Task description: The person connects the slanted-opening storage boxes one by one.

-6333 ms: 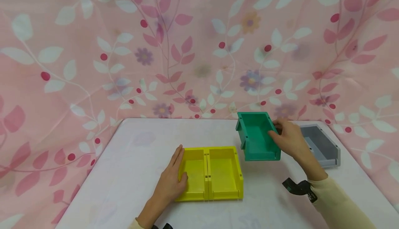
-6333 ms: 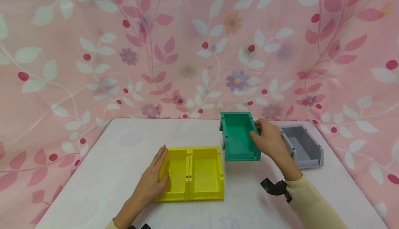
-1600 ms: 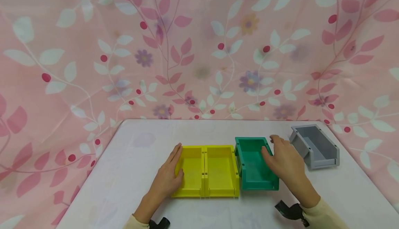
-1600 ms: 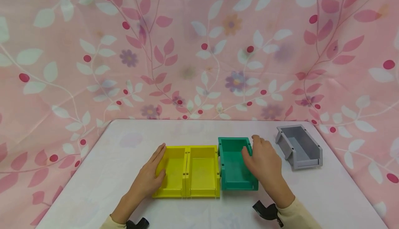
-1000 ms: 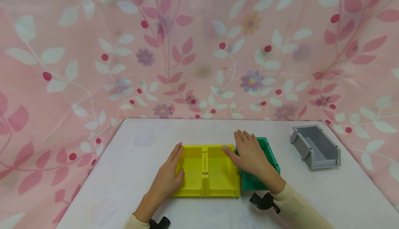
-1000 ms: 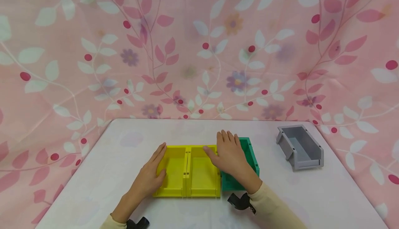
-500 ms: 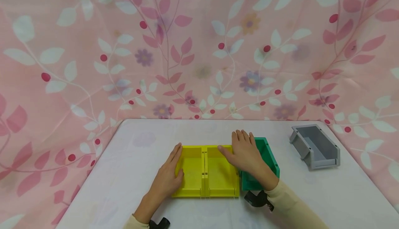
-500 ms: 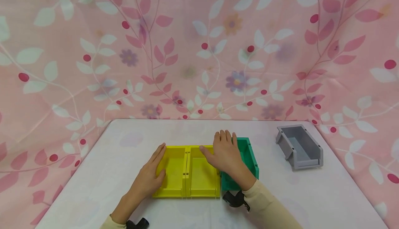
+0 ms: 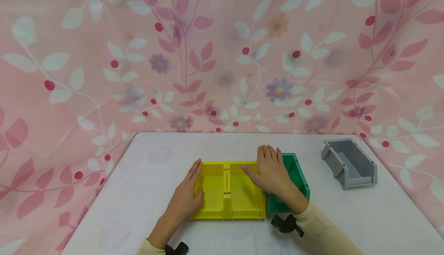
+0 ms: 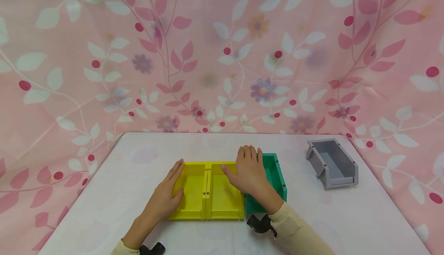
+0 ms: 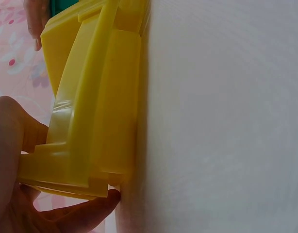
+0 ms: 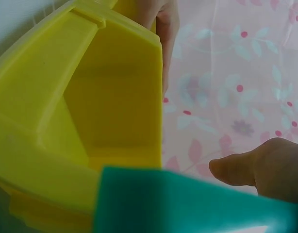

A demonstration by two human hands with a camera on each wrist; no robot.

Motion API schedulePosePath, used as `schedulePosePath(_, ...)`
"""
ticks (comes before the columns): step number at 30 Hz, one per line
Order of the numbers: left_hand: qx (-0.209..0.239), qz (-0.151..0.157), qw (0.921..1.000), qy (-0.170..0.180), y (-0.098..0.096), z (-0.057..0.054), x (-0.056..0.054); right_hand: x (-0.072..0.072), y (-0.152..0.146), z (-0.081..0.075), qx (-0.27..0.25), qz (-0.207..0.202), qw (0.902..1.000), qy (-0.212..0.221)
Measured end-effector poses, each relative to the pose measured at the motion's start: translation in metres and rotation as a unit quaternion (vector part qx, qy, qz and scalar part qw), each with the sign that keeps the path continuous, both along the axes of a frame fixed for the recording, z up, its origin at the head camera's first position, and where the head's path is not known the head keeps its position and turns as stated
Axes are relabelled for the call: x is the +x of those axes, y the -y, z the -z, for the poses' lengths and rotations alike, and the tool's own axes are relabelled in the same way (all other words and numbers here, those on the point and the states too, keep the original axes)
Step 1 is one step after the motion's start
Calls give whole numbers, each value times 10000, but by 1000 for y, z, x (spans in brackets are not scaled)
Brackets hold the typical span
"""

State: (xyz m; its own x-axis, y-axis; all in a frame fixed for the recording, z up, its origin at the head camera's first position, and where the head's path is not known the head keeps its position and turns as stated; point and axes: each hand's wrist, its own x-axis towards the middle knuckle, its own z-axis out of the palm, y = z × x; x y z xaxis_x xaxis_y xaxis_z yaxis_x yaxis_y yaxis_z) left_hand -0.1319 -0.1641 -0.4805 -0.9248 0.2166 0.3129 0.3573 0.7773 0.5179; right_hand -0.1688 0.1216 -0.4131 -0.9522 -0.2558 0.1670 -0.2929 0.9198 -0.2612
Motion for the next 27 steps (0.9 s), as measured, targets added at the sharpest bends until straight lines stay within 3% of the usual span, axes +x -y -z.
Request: schedulePosePath(27,-35,-40,10000,6,0,3,-2,-1,2,13,-127,-68,9995,-289)
